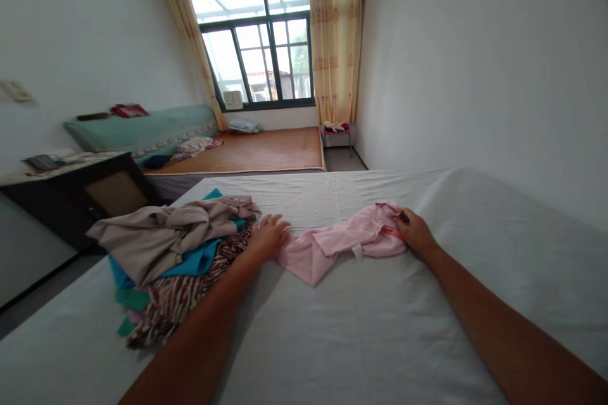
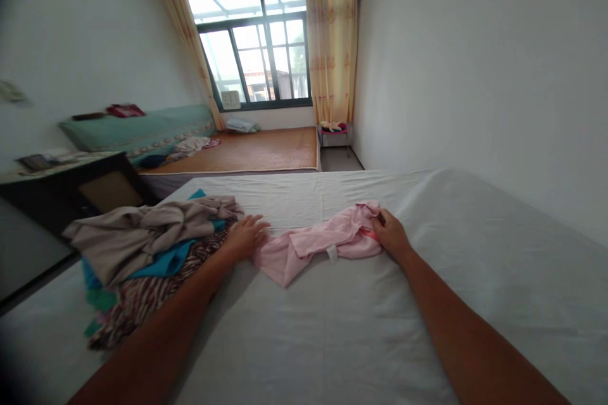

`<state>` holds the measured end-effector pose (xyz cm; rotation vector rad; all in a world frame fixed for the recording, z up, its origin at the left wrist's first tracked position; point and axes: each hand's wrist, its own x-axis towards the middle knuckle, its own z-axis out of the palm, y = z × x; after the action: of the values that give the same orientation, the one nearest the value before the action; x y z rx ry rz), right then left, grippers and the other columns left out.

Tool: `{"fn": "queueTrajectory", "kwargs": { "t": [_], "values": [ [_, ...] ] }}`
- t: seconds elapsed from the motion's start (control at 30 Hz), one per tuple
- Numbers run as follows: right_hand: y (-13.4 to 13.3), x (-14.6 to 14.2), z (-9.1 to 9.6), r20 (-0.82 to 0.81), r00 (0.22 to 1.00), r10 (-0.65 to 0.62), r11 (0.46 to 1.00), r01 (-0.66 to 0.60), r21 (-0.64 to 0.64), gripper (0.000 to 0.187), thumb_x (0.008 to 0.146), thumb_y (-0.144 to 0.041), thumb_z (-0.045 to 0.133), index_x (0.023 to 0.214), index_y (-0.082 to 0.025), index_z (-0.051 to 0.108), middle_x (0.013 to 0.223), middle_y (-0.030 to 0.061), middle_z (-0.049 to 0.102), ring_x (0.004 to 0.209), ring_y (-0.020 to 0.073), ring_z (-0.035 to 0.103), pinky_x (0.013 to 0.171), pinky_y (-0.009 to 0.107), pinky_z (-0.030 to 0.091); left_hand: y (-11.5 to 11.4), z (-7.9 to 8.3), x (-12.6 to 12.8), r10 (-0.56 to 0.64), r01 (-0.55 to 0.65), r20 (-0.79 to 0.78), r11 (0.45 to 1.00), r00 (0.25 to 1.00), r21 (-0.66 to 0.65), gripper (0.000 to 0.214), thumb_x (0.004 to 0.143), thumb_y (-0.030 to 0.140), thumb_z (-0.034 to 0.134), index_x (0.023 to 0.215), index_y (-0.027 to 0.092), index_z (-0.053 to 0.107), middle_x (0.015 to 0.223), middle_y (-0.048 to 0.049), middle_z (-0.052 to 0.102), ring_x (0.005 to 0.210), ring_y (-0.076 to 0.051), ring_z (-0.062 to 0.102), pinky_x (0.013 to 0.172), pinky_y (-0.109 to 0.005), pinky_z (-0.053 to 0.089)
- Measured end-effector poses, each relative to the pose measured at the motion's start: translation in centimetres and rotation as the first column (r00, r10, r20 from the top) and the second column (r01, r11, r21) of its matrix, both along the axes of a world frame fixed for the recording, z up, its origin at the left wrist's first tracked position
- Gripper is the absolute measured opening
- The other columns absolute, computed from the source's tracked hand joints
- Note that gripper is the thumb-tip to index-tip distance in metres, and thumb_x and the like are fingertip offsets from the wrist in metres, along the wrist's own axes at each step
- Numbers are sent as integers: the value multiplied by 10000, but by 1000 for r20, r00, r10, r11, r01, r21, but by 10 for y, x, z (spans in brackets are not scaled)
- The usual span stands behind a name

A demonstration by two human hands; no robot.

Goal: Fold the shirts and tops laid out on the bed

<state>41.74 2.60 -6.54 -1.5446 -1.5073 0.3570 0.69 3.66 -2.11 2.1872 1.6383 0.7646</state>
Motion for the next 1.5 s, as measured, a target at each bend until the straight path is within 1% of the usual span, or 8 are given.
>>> {"fn": "queueTrajectory", "kwargs": {
  "t": [0.13,0.33,0.67,0.9,1.07,1.13,1.37,1.5],
  "values": [
    [0,5,-7,94,993,69,998,-69,-8,288,811,-377,505,1016,-221,634,941,58,713,840,213,650,793,337,496,-3,-11,-29,144,-122,-464,990,874,77,335,912,280,411,1202,272,578,1356,-101,532,1271,-322,412,1028,-616,263],
    [1,8,-9,76,991,106,994,-103,-34,322,827,-391,501,1067,-211,618,1038,83,704,913,232,657,833,362,496,0,-19,-91,39,15,-446,993,894,117,401,892,180,352,1202,150,604,1272,-137,590,1201,-230,510,1064,-345,349],
    [-3,3,-4,123,985,122,992,-116,-55,332,843,-406,476,1075,-215,618,1017,82,707,909,237,654,817,353,496,-4,-18,-151,60,-30,-412,996,909,80,462,919,338,315,1273,198,575,1358,-62,553,1238,-216,507,1058,-316,373],
    [5,2,-10,44,997,68,997,-66,-47,426,842,-492,510,1156,-209,567,1067,97,680,965,252,638,871,390,488,-23,12,-85,-29,75,-426,993,904,92,362,905,288,395,1130,203,665,1163,-94,669,1069,-231,603,974,-353,430],
    [-1,-8,0,-58,967,249,968,-247,31,665,755,-441,668,1341,-238,429,1293,85,565,1152,249,552,1001,402,428,-48,37,7,-520,530,-312,846,795,-58,430,814,427,598,1206,252,602,1268,-58,603,1136,-230,555,978,-316,407],
    [-8,-15,8,-130,928,349,937,-343,66,714,748,-402,686,1380,-246,392,1338,80,532,1175,234,538,1021,383,417,-52,32,31,-571,580,-337,810,749,-83,474,724,435,687,1152,244,616,1268,-71,589,1128,-262,546,966,-344,403],
    [-13,-22,25,-411,853,321,946,-303,110,590,742,-355,697,1284,-223,505,1206,89,644,1070,233,615,934,388,487,-40,1,39,-193,194,-25,980,981,43,218,792,198,491,957,207,635,823,-14,641,803,-180,578,766,-283,420],
    [-13,-14,41,-507,834,217,973,-145,177,554,768,-402,666,1275,-227,529,1154,89,681,1010,223,644,831,334,528,-24,22,26,-96,62,525,995,845,82,199,823,305,476,899,170,600,751,14,600,698,-136,528,655,-231,409]
  ]
}}
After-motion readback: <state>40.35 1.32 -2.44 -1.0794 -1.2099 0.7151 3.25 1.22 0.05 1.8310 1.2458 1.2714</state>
